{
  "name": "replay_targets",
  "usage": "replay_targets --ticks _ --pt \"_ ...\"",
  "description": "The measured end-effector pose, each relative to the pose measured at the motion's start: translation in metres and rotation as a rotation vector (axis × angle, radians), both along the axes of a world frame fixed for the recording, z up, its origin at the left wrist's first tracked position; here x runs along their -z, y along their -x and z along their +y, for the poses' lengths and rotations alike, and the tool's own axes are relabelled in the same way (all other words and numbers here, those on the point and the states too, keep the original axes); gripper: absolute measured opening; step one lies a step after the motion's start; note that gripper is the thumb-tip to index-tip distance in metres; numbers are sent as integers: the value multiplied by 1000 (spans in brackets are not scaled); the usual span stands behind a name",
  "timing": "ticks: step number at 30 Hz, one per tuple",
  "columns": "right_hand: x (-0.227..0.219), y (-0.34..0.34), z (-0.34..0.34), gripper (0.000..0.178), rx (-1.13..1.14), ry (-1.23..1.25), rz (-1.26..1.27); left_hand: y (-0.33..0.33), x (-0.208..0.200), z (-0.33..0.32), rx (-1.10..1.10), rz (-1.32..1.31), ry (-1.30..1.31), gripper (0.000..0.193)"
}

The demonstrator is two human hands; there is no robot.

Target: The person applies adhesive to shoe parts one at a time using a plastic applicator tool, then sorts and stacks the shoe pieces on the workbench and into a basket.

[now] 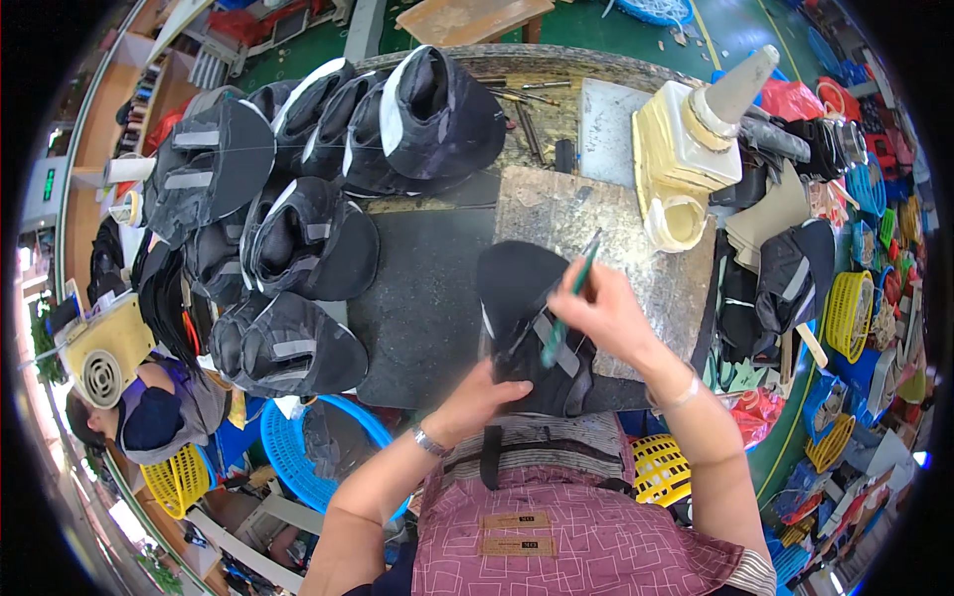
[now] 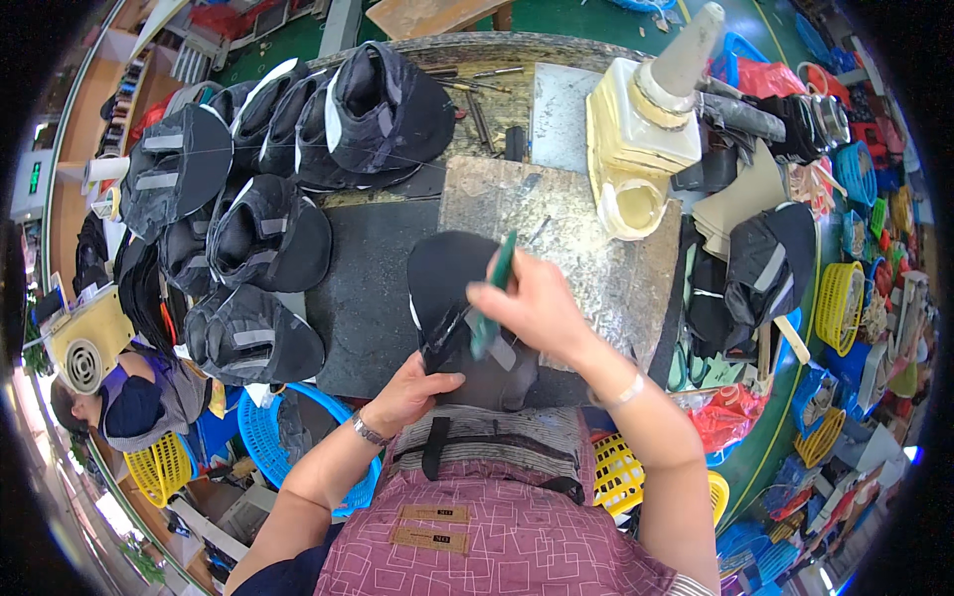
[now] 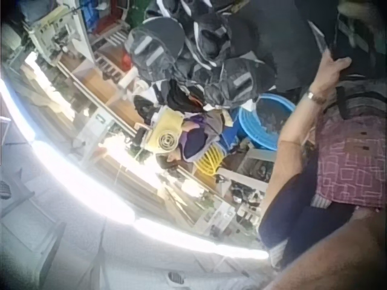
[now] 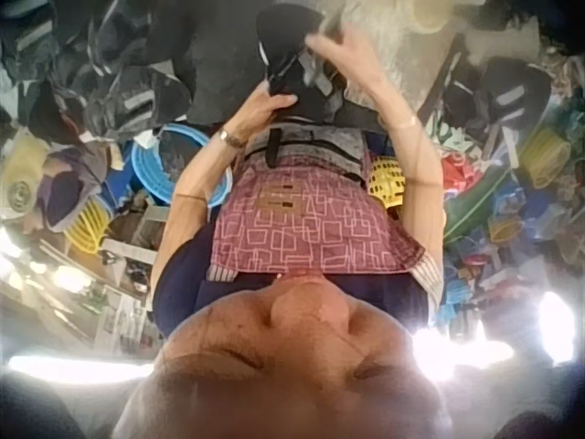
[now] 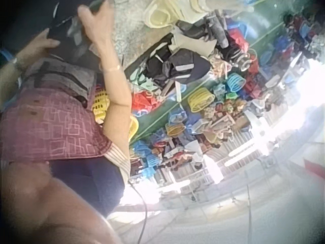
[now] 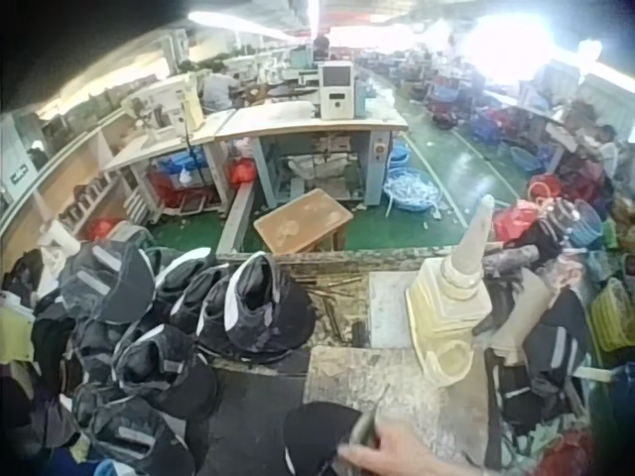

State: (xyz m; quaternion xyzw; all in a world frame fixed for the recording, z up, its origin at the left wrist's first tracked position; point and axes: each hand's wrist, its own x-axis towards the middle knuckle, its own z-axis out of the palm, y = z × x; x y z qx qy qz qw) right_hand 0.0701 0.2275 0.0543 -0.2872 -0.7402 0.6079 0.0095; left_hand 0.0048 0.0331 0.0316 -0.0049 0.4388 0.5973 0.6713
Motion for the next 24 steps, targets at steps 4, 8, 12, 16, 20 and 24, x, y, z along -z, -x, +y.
replay_targets --ticks 4,8,12,16,20,24 --pt "8 -23 -5 16 253 -82 304 3 -2 9 -57 -57 -17 41" --pt "-12 -75 -27 19 407 23 421 -1 -8 17 -125 -86 -4 36" --pt "-27 -88 -43 29 -72 -542 551 3 -25 25 -265 -124 129 30" --pt "-33 -120 -6 26 121 -715 472 16 -91 -1 -308 8 223 28" --pt "-11 -100 59 12 689 -342 253 19 -78 3 -334 -162 132 45" --pt "26 -88 107 12 667 -517 123 7 5 29 490 1385 114 52"
